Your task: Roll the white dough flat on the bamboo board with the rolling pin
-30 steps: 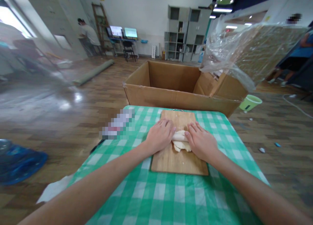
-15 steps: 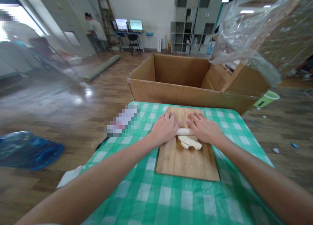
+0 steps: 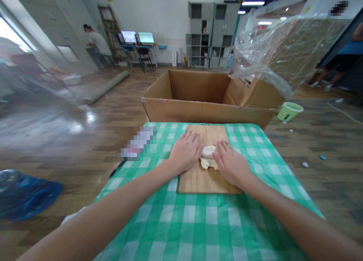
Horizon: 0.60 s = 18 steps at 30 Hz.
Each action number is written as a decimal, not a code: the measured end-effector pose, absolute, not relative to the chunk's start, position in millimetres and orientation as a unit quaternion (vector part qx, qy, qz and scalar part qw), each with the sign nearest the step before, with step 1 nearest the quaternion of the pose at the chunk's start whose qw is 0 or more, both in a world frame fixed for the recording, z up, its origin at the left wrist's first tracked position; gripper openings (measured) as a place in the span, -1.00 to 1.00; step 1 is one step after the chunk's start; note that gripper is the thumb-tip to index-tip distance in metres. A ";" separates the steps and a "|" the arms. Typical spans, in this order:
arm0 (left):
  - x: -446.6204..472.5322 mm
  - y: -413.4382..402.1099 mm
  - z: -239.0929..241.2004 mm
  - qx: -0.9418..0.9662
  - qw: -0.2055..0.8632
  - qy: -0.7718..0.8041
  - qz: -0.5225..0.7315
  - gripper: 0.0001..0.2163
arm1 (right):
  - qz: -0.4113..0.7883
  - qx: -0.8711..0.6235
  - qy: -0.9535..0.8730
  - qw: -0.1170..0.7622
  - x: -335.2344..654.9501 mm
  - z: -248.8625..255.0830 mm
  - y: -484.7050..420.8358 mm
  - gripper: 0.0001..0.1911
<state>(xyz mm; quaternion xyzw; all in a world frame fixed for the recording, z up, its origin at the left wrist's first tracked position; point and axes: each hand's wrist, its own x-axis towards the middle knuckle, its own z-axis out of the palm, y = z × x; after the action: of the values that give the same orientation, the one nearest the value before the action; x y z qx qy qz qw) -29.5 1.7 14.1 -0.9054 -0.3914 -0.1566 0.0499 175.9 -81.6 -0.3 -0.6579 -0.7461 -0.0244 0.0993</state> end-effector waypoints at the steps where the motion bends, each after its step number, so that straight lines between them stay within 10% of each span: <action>1: -29.7 -1.8 15.7 -0.908 0.057 -0.386 -0.156 -0.49 | -0.023 -0.657 -0.747 0.099 176.0 -1.9 -87.8 -0.23; 18: 7.5 52.6 17.7 -0.907 0.031 -0.406 -0.106 -0.55 | -0.037 -0.610 -0.792 0.016 226.3 1.9 -4.1 -0.41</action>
<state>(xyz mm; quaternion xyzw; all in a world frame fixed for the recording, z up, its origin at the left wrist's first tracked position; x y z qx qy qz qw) 7.5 52.6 17.7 -0.9070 -0.4065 -0.1056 0.0314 226.3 -4.1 1.9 -0.6097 -0.7916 -0.0371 0.0160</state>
